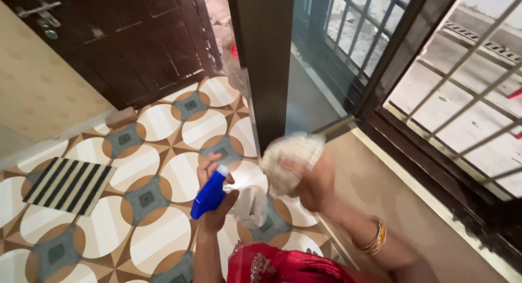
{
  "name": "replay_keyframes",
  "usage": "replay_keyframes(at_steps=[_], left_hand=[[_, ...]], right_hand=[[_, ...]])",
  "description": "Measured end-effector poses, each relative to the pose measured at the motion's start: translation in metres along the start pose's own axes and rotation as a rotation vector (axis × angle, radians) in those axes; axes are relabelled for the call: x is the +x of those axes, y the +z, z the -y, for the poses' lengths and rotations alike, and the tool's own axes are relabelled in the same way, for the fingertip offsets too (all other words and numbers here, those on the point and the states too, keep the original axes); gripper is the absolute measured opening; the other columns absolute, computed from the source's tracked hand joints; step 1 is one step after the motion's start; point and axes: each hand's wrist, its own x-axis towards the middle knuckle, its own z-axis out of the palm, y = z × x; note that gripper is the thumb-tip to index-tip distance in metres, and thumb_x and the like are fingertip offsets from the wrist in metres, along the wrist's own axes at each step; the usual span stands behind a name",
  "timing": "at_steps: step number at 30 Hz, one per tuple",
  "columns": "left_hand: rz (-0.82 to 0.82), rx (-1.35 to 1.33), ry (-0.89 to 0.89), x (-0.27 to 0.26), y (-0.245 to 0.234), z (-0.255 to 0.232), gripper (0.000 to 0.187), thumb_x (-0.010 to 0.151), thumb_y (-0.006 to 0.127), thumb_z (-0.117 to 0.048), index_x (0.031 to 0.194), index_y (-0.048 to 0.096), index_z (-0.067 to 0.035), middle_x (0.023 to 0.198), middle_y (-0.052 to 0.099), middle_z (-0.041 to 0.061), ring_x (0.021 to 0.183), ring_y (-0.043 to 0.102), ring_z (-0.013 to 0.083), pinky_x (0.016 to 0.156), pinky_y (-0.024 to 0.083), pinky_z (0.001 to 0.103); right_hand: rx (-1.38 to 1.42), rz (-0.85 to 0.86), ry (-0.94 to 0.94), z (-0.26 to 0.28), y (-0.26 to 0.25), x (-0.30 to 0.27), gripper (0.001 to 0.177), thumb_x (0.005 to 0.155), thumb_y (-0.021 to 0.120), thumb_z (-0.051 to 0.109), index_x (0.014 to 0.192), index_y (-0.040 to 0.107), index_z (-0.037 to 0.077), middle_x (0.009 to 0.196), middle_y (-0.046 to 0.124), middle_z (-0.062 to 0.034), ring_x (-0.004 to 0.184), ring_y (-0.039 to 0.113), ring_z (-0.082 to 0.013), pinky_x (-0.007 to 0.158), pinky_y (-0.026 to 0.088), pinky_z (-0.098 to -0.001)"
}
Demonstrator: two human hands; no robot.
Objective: The person sprays a glass window with a blue spray bottle and wipes the surface with a cloth. They repeatedly spray and wipe different sections of the window pane and frame while standing on a tiled floor.
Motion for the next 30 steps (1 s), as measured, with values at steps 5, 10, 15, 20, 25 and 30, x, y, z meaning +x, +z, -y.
replay_keyframes(at_steps=[5,10,15,20,25,30], left_hand=[[0.084,0.174,-0.025,-0.017,0.01,-0.011,0.062,0.08,0.079,-0.007,0.136,0.053,-0.003,0.149,0.043,0.011,0.104,0.059,0.0175,0.094,0.052,0.035],[0.086,-0.013,-0.11,-0.039,0.016,-0.01,0.067,0.081,0.077,-0.007,0.142,0.048,-0.003,0.141,0.048,0.01,0.108,0.056,0.0179,0.096,0.05,0.034],[0.027,-0.095,-0.272,-0.052,0.017,-0.004,0.065,0.084,0.077,-0.008,0.141,0.046,-0.004,0.12,0.059,0.006,0.111,0.057,0.0168,0.098,0.048,0.032],[0.048,0.07,-0.162,-0.053,-0.001,-0.016,0.043,0.089,0.08,-0.009,0.125,0.058,-0.003,0.114,0.059,0.007,0.111,0.058,0.0193,0.102,0.046,0.034],[0.173,0.268,-0.124,-0.022,0.01,-0.038,0.03,0.083,0.08,-0.019,0.106,0.069,-0.003,0.134,0.059,0.015,0.126,0.057,0.0268,0.1,0.048,0.037],[0.226,0.445,0.125,0.018,0.031,-0.039,0.027,0.086,0.08,-0.023,0.102,0.071,-0.003,0.15,0.044,0.03,0.138,0.048,0.0367,0.111,0.037,0.044]], right_hand=[[-0.55,-0.181,-0.371,-0.007,-0.006,0.109,0.038,0.085,0.067,0.027,0.118,0.083,0.023,0.136,0.061,-0.0063,0.128,0.046,-0.0259,0.115,0.019,-0.0483],[-0.807,-0.069,-0.521,-0.011,0.043,0.102,0.02,0.095,0.071,0.035,0.108,0.074,0.02,0.138,0.051,0.0055,0.134,0.043,-0.0199,0.108,0.014,-0.0511],[-0.733,0.25,-0.497,-0.029,0.089,-0.014,0.038,0.086,0.068,0.039,0.117,0.076,0.02,0.133,0.053,0.0064,0.13,0.045,-0.0178,0.091,0.027,-0.0442],[-0.363,0.588,-0.184,-0.02,0.102,-0.111,0.03,0.079,0.071,0.025,0.107,0.071,0.016,0.14,0.058,0.0032,0.132,0.048,-0.0264,0.086,0.041,-0.0451],[-0.267,0.46,0.136,0.003,0.073,-0.122,0.045,0.073,0.071,0.015,0.118,0.076,0.02,0.133,0.061,-0.0016,0.119,0.052,-0.0306,0.082,0.042,-0.0461],[-0.363,0.227,0.245,-0.028,0.025,-0.095,0.043,0.074,0.066,0.007,0.114,0.073,0.018,0.126,0.064,-0.0064,0.118,0.054,-0.0346,0.097,0.045,-0.047]])
